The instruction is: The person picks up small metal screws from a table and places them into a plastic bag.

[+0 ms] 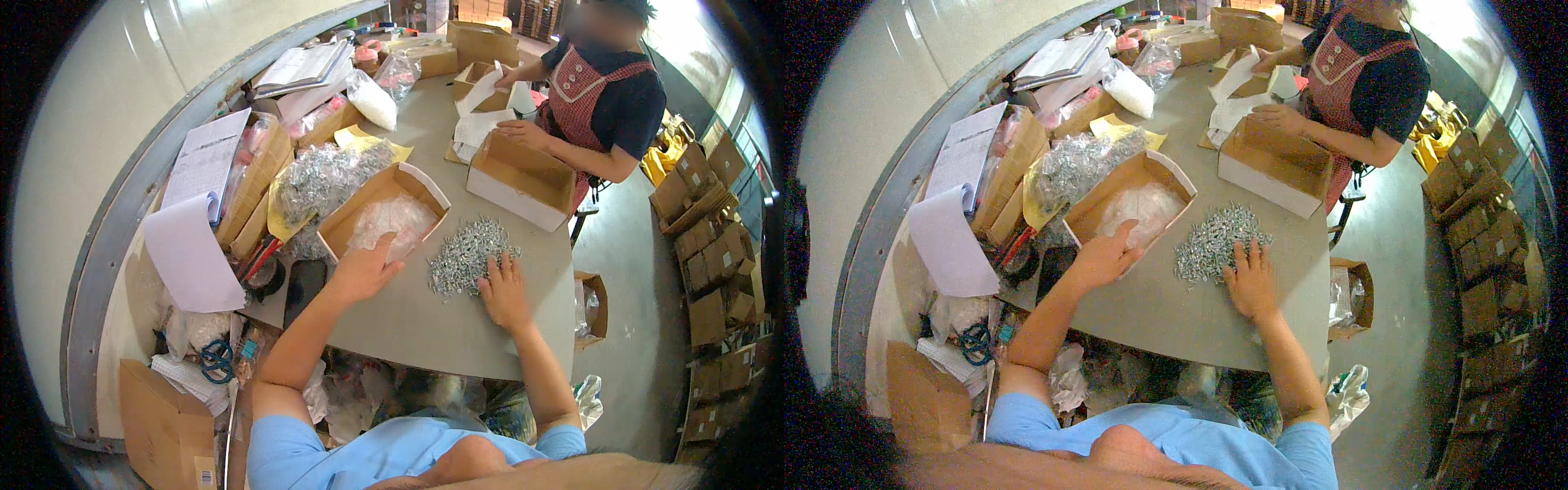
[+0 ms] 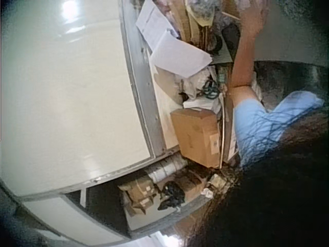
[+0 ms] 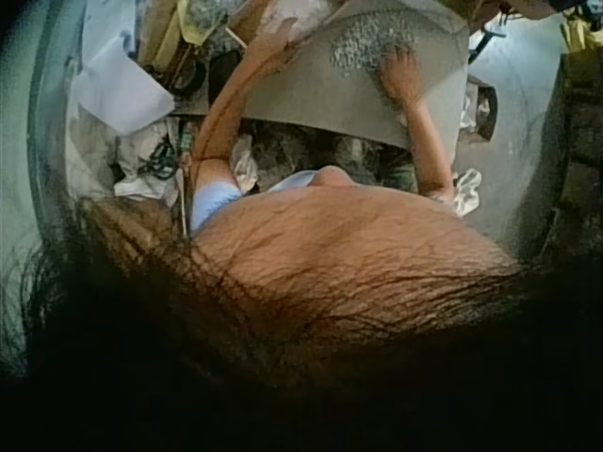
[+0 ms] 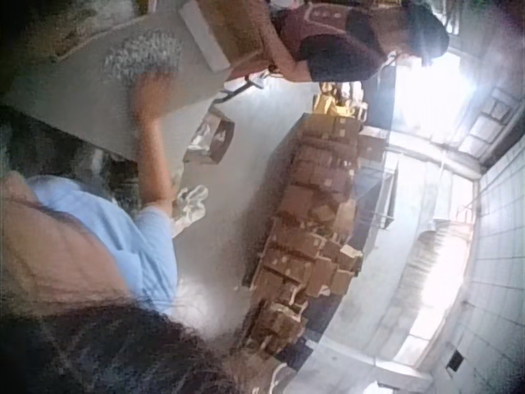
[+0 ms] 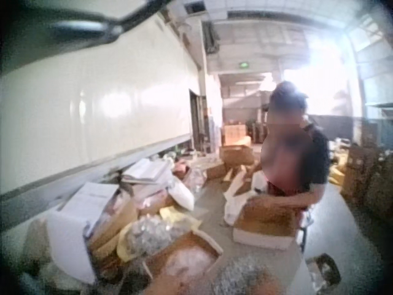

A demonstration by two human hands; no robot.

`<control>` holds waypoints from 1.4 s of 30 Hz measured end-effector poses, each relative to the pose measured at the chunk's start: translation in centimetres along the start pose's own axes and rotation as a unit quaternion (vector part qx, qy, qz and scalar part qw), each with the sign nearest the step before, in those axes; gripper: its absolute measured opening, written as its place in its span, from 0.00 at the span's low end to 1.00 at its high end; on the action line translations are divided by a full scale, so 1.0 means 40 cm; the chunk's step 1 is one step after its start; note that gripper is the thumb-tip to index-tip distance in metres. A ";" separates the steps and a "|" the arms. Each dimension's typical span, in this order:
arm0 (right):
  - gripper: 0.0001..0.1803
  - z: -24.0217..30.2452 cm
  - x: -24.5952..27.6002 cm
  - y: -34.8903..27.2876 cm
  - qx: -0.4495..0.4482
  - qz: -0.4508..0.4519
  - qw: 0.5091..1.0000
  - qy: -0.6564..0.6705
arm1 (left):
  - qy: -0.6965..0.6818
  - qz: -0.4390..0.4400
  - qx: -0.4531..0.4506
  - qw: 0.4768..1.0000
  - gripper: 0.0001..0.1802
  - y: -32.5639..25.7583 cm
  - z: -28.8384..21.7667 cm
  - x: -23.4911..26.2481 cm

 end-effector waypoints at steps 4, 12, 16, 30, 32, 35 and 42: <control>0.36 0.083 0.006 -0.084 0.051 0.030 0.998 -0.006 | 0.001 -0.066 -0.029 0.997 0.16 0.007 -0.030 0.002; 0.41 0.110 0.060 -0.255 -0.019 0.070 0.996 -0.049 | -0.115 -0.287 -0.124 0.943 0.09 -0.065 -0.077 0.075; 0.44 0.086 0.041 -0.274 -0.053 0.048 0.997 -0.001 | -0.255 -0.210 -0.066 0.941 0.11 -0.159 -0.098 0.010; 0.43 0.093 0.069 -0.309 0.040 0.055 0.992 0.102 | -0.471 -0.237 0.059 0.848 0.05 -0.370 -0.070 -0.208; 0.45 0.062 0.088 -0.312 0.007 0.028 0.984 0.176 | -0.411 -0.239 0.004 0.880 0.06 -0.371 -0.089 -0.192; 0.46 0.037 0.102 -0.310 -0.025 0.006 0.977 0.210 | -0.358 -0.266 -0.067 0.893 0.07 -0.366 -0.118 -0.186; 0.37 0.033 0.102 -0.297 -0.017 0.034 0.973 0.227 | -0.539 -0.191 -0.011 0.820 0.06 -0.358 -0.139 -0.244</control>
Point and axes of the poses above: each hand's wrist, its own y-axis towards the middle knuckle, its own x-axis out of the back of the hand, z = x × y, the point moved 8 cm from there along y, towards the middle knuckle, and after that the axes turned 9 degrees about -x, right-handed, at the moved point
